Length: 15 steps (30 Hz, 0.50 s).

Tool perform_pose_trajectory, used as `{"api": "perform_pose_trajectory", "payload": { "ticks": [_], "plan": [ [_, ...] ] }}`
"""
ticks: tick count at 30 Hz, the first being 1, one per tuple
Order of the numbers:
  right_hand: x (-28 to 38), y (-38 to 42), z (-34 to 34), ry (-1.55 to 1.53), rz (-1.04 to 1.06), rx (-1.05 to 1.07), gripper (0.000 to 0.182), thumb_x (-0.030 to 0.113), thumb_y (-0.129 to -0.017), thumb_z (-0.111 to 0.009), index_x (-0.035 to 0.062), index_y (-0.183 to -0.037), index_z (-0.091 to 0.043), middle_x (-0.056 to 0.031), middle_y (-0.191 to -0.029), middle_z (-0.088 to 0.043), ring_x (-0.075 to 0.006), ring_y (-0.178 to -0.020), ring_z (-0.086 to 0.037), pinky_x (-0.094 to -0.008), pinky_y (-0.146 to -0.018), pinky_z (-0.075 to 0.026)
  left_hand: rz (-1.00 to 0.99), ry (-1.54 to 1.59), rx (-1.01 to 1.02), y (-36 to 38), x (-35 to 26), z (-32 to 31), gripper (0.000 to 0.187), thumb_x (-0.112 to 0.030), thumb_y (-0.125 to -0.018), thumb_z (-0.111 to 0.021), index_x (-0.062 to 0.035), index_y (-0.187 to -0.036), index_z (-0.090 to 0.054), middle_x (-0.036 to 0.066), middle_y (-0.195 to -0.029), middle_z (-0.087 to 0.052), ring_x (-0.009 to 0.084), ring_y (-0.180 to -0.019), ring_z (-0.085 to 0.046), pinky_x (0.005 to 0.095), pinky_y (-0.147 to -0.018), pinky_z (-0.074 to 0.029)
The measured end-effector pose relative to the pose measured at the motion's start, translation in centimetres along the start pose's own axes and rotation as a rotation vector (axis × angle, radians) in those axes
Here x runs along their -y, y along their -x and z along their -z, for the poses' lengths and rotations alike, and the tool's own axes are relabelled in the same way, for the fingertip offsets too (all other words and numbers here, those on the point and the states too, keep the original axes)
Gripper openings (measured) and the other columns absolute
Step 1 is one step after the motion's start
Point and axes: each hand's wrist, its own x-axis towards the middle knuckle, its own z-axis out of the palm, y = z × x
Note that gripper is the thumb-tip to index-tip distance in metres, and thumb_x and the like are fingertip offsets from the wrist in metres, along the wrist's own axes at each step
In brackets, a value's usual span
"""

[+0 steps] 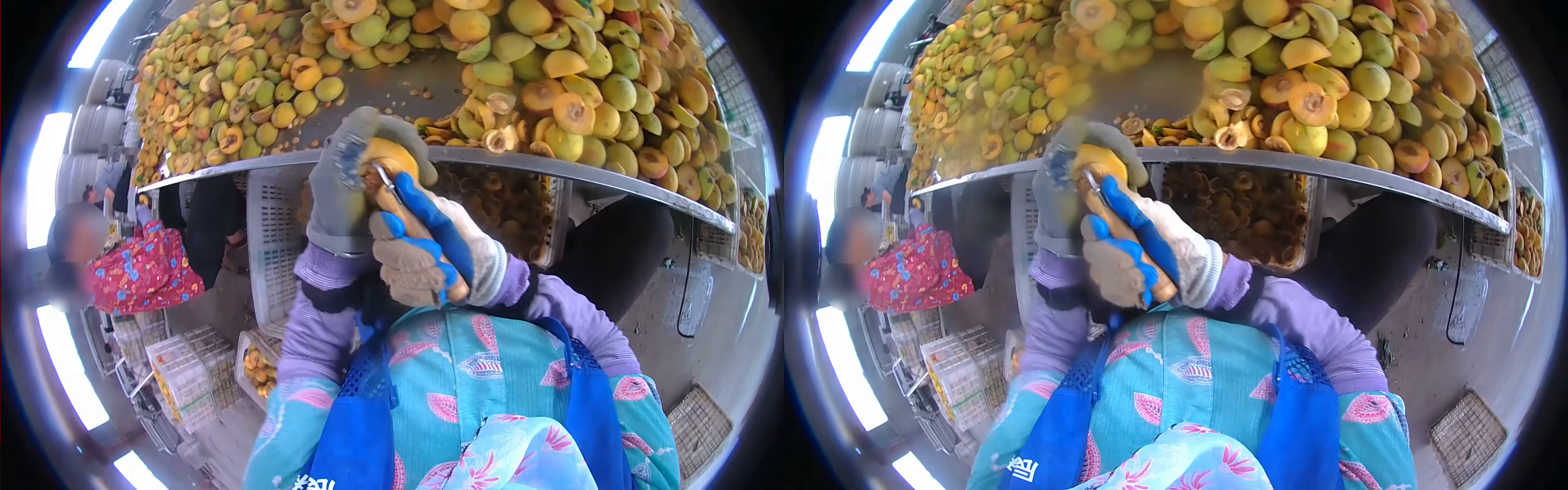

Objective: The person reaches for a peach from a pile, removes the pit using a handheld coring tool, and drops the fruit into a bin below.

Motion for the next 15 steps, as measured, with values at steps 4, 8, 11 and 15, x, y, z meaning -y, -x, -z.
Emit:
{"api": "perform_pose_trajectory", "payload": {
  "ticks": [4,8,11,15],
  "plan": [
    [0.2,0.9,0.7,0.054,0.022,0.020,0.048,0.054,-0.099,-0.038,0.0093,-0.086,-0.050,0.0012,-0.054,-0.040,-0.0105,-0.037,-0.038,-0.0292,-0.040,-0.032,0.018,-0.122,0.398,-2.6,-2.2,-0.6,0.030,-0.024,-0.096,-0.050,0.0042,-0.098,-0.062,0.016,-0.085,-0.066,0.0231,-0.074,-0.065,0.0334,-0.067,-0.053],
    [0.9,0.4,-0.5,0.023,0.129,0.026,0.047,0.054,-0.099,-0.036,0.0108,-0.087,-0.050,0.0020,-0.055,-0.041,-0.0101,-0.037,-0.039,-0.0292,-0.041,-0.032,0.265,0.248,0.120,-1.3,-2.3,-3.7,0.033,-0.029,-0.096,-0.049,0.0017,-0.099,-0.061,0.016,-0.083,-0.066,0.0251,-0.076,-0.065,0.0327,-0.070,-0.053],
    [0.4,-0.3,-0.6,0.003,0.034,0.065,0.047,0.055,-0.099,-0.036,0.0111,-0.088,-0.050,0.0022,-0.055,-0.043,-0.0102,-0.037,-0.041,-0.0298,-0.042,-0.033,0.313,0.460,-0.153,0.1,-0.5,-2.2,0.036,-0.034,-0.098,-0.045,-0.0007,-0.105,-0.059,0.015,-0.087,-0.065,0.0263,-0.080,-0.065,0.0307,-0.072,-0.054],
    [-1.4,-0.7,-0.9,-0.042,-0.016,0.081,0.046,0.053,-0.098,-0.041,0.0095,-0.091,-0.052,0.0023,-0.055,-0.041,-0.0116,-0.040,-0.039,-0.0280,-0.042,-0.033,-0.364,-0.806,-0.126,1.7,0.0,1.3,0.024,-0.025,-0.092,-0.056,-0.0054,-0.106,-0.061,0.012,-0.090,-0.065,0.0250,-0.087,-0.064,0.0329,-0.073,-0.052]
  ]
}}
